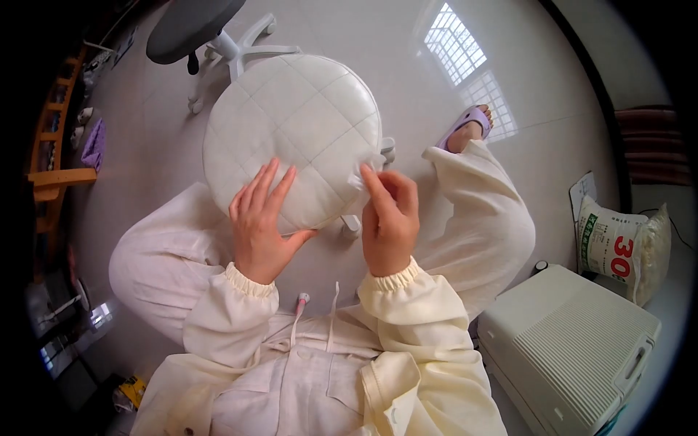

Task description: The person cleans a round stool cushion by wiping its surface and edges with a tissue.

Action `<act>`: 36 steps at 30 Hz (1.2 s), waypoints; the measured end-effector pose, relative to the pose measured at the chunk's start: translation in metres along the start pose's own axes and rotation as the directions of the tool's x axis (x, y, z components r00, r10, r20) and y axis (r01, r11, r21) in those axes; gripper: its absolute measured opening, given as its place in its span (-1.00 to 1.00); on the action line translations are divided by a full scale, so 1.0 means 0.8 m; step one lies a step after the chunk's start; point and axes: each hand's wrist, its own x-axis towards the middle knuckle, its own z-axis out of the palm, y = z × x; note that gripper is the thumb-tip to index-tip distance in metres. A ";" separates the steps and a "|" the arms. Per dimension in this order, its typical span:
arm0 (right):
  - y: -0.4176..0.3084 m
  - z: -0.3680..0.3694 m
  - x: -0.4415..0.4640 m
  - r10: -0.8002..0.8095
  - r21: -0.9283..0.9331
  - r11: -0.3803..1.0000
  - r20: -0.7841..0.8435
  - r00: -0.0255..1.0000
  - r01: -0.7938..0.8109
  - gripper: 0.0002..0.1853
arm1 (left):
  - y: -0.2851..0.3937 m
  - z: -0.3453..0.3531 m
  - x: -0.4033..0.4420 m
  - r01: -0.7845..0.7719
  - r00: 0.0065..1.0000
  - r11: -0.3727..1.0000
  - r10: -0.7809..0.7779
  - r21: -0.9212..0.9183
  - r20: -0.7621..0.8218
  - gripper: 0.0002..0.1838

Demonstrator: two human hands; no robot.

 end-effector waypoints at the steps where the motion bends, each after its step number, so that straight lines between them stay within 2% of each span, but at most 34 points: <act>1: 0.009 0.007 0.003 -0.108 -0.120 0.986 0.047 0.993 0.113 -0.48 | 0.000 0.000 0.000 -0.003 1.000 1.000 0.003 0.000 -0.001 0.06; 2: 0.014 0.012 0.003 -0.206 -0.232 0.946 0.108 0.973 0.226 -0.49 | 0.000 -0.001 0.000 -0.001 1.000 1.000 0.001 -0.002 0.003 0.06; 3: 0.015 0.014 0.001 -0.207 -0.331 0.911 0.146 0.967 0.245 -0.53 | 0.000 -0.001 0.000 0.000 1.000 1.000 0.000 -0.004 0.008 0.05; 6: 0.014 0.010 0.000 -0.147 -0.402 0.895 0.144 0.979 0.193 -0.55 | -0.002 0.001 -0.002 -0.003 1.000 1.000 0.003 -0.012 0.003 0.05; 8: 0.029 0.005 0.000 -0.177 -0.429 0.877 0.128 0.976 0.215 -0.57 | -0.003 0.001 -0.002 -0.003 1.000 1.000 0.003 -0.016 -0.002 0.05; 10: 0.054 -0.005 -0.004 -0.009 -0.529 0.843 0.172 0.985 0.100 -0.57 | -0.003 0.002 -0.003 0.001 1.000 1.000 -0.001 -0.021 -0.009 0.05; 11: 0.065 -0.011 -0.007 0.025 -0.474 0.880 0.133 0.991 0.042 -0.58 | -0.003 0.002 -0.004 0.003 1.000 0.999 -0.003 -0.035 -0.005 0.06; 12: 0.058 -0.012 -0.001 0.016 -0.470 0.881 0.133 0.991 0.049 -0.58 | -0.003 0.003 -0.003 0.004 1.000 0.999 -0.005 -0.048 -0.004 0.06; 14: 0.030 -0.019 0.010 -0.007 -0.300 0.954 0.047 0.999 0.020 -0.57 | -0.004 0.003 -0.004 0.006 1.000 0.999 -0.006 -0.040 -0.013 0.06; 15: 0.018 -0.015 0.014 -0.071 -0.284 0.956 0.036 0.997 0.078 -0.54 | -0.004 0.004 -0.003 -0.007 1.000 0.999 0.006 -0.034 -0.021 0.07; 16: 0.017 -0.008 0.016 -0.071 -0.284 0.956 0.036 0.997 0.078 -0.54 | -0.002 0.005 -0.003 -0.007 1.000 0.999 0.006 -0.035 -0.021 0.07; 18: 0.019 0.005 0.017 -0.214 -0.328 0.911 0.138 0.967 0.248 -0.52 | -0.002 0.003 -0.002 0.009 1.000 0.999 -0.010 -0.037 -0.009 0.08; 19: 0.019 0.009 0.015 -0.217 -0.402 0.876 0.166 0.962 0.267 -0.53 | -0.002 0.002 -0.002 0.011 1.000 0.999 -0.011 -0.033 -0.009 0.08; 23: 0.036 0.004 0.008 -0.166 -0.461 0.860 0.153 0.974 0.219 -0.55 | -0.002 0.001 -0.003 -0.001 1.000 0.999 0.000 -0.033 -0.004 0.08; 25: 0.066 -0.005 0.003 0.010 -0.542 0.836 0.170 0.985 0.085 -0.57 | -0.001 0.001 -0.003 -0.002 1.000 0.999 0.002 -0.034 -0.005 0.09; 26: 0.069 -0.008 0.001 0.007 -0.544 0.835 0.168 0.986 0.087 -0.57 | -0.001 0.001 -0.003 0.002 1.000 0.999 -0.003 -0.039 -0.004 0.09; 28: 0.050 -0.019 0.008 0.014 -0.316 0.949 0.037 0.999 -0.002 -0.56 | -0.002 0.001 -0.005 0.023 1.000 0.999 -0.023 -0.044 -0.001 0.09; 30: 0.032 -0.013 0.014 -0.011 -0.296 0.955 0.025 1.000 0.018 -0.55 | -0.002 0.004 -0.004 -0.003 1.000 0.999 0.002 -0.037 -0.023 0.09; 32: 0.022 -0.001 0.016 -0.136 -0.240 0.961 0.025 0.990 0.138 -0.54 | -0.001 0.003 -0.003 0.001 1.000 0.999 -0.002 -0.034 -0.015 0.08; 33: 0.024 0.004 0.015 -0.180 -0.264 0.943 0.101 0.979 0.200 -0.55 | -0.001 0.001 -0.003 0.009 1.000 1.000 -0.010 -0.030 -0.007 0.08; 36: 0.027 0.010 0.010 -0.163 -0.357 0.912 0.140 0.977 0.203 -0.56 | -0.002 0.000 -0.003 0.001 1.000 1.000 -0.001 -0.027 -0.006 0.08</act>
